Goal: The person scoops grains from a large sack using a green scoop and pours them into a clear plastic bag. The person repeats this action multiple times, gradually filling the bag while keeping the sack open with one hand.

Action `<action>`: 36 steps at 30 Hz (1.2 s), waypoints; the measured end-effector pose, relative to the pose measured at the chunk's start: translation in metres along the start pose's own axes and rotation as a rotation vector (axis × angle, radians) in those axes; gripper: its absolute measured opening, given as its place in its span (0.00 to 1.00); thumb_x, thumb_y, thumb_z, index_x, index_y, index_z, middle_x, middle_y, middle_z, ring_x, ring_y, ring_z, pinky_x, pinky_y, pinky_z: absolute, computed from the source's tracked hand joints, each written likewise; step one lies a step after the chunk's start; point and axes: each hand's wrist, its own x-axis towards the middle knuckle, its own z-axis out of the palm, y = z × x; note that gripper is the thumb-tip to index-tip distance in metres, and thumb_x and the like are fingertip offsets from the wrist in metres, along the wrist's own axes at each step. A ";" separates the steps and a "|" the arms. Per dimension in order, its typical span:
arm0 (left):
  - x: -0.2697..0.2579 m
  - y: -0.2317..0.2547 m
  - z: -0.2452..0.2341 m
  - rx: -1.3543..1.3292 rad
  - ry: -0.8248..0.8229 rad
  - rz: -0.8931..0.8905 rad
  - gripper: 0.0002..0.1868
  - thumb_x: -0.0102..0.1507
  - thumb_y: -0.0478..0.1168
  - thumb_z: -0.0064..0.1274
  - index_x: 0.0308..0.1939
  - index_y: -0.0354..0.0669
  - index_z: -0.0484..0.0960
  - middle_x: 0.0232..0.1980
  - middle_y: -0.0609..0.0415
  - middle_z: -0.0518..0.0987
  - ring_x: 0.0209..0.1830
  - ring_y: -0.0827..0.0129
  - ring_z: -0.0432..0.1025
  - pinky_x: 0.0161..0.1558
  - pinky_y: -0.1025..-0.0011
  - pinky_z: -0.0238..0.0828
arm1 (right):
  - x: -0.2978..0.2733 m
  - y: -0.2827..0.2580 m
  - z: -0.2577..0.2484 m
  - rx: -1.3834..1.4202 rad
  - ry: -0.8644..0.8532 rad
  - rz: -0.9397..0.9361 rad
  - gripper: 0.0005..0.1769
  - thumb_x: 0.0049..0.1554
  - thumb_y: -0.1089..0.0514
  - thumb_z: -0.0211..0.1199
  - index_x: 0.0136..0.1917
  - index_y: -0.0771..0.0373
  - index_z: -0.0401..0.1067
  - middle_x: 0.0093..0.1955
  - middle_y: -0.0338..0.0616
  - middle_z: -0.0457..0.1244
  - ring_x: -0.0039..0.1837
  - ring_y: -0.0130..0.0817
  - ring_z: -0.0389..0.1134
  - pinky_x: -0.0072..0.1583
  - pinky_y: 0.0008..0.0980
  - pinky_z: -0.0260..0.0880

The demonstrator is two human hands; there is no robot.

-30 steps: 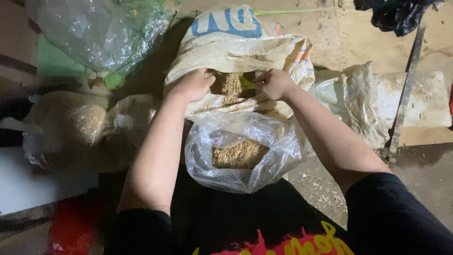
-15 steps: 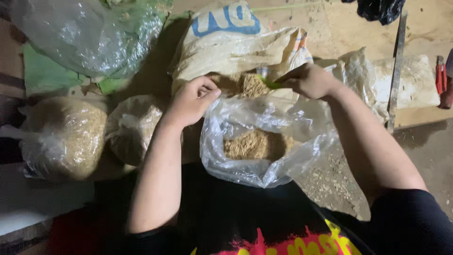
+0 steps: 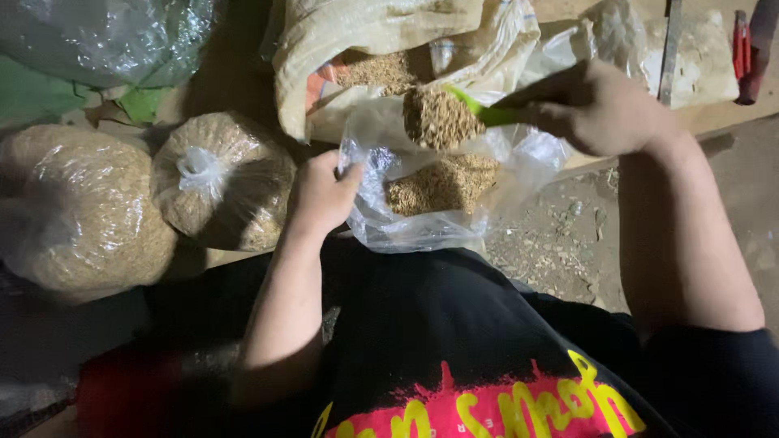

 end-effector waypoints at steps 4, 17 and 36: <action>-0.010 -0.010 -0.007 -0.079 -0.009 -0.022 0.17 0.70 0.48 0.52 0.42 0.37 0.86 0.29 0.52 0.82 0.29 0.69 0.73 0.33 0.67 0.67 | -0.024 -0.011 0.022 -0.088 -0.056 0.003 0.18 0.63 0.48 0.56 0.63 0.38 0.78 0.39 0.37 0.74 0.23 0.30 0.63 0.32 0.33 0.68; -0.021 -0.055 0.007 -0.799 -0.103 -0.181 0.26 0.64 0.45 0.57 0.61 0.38 0.68 0.53 0.53 0.78 0.50 0.66 0.75 0.46 0.61 0.79 | -0.072 -0.011 0.082 -0.251 0.367 -0.273 0.15 0.62 0.55 0.65 0.61 0.53 0.81 0.43 0.44 0.70 0.39 0.39 0.70 0.40 0.37 0.71; -0.039 0.010 -0.001 -0.502 -0.042 0.133 0.28 0.64 0.22 0.44 0.68 0.41 0.66 0.56 0.40 0.82 0.51 0.69 0.75 0.53 0.72 0.71 | -0.058 0.001 0.093 -0.377 0.098 0.016 0.18 0.59 0.49 0.58 0.61 0.31 0.77 0.43 0.42 0.68 0.43 0.44 0.71 0.45 0.45 0.73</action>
